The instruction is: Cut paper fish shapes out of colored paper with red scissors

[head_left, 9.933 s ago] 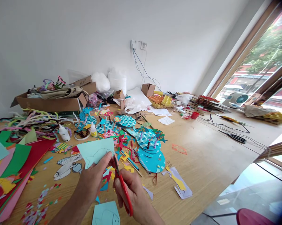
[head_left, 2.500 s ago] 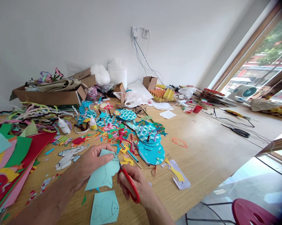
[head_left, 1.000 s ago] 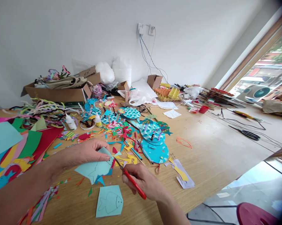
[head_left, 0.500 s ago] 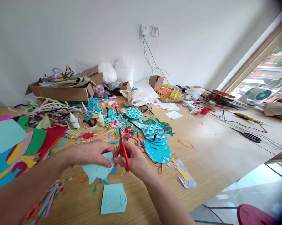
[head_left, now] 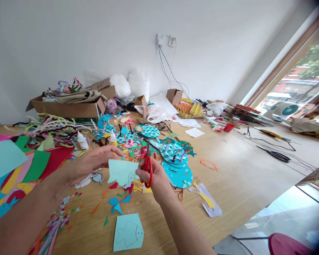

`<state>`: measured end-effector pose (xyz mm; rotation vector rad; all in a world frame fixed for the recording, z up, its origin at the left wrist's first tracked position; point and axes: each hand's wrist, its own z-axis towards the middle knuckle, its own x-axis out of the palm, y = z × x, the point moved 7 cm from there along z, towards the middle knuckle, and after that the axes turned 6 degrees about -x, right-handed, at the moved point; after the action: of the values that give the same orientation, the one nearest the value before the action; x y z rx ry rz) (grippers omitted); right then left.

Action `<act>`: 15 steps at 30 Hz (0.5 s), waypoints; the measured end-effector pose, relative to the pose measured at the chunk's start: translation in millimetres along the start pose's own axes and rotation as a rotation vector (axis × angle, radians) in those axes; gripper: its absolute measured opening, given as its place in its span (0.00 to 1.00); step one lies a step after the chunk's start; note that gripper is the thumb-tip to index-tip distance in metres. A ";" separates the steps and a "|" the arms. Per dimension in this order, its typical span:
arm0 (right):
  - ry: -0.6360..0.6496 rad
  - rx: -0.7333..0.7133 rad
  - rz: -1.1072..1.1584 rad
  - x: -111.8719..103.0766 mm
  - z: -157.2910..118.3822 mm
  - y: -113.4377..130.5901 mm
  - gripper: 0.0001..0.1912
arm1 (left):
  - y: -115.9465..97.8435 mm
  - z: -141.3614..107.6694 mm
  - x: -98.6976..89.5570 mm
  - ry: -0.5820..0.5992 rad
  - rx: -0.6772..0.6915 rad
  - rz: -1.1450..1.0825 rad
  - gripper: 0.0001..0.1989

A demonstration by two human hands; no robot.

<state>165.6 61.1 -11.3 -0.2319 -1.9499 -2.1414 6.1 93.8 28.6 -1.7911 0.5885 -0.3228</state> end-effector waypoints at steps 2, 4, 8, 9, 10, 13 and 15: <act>-0.082 -0.040 0.083 -6.9 2.1 -1.1 0.11 | 4.5 -2.6 -1.8 -0.035 0.054 -0.236 0.21; -0.144 -0.077 0.158 -10.7 3.8 -2.9 0.12 | 14.0 -2.6 7.6 -0.020 0.074 -0.352 0.25; -0.192 -0.095 0.230 -9.1 3.2 -7.7 0.13 | 33.5 1.1 29.9 -0.125 0.045 -0.310 0.17; -0.191 -0.090 0.230 -7.3 2.2 -8.4 0.13 | 35.7 2.0 33.9 -0.172 0.034 -0.267 0.14; -0.190 -0.084 0.227 -5.4 1.0 -8.7 0.14 | 35.9 3.0 38.0 -0.204 0.028 -0.220 0.12; -0.199 -0.086 0.216 -0.9 -1.6 -7.5 0.14 | 30.0 4.6 42.8 -0.325 0.038 -0.178 0.08; -0.204 -0.090 0.210 0.9 -1.9 -6.4 0.14 | 25.2 4.5 42.9 -0.388 0.049 -0.177 0.09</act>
<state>163.1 59.7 -17.4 -0.6646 -1.8382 -2.1389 38.5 68.8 0.0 -1.8003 0.1469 -0.1014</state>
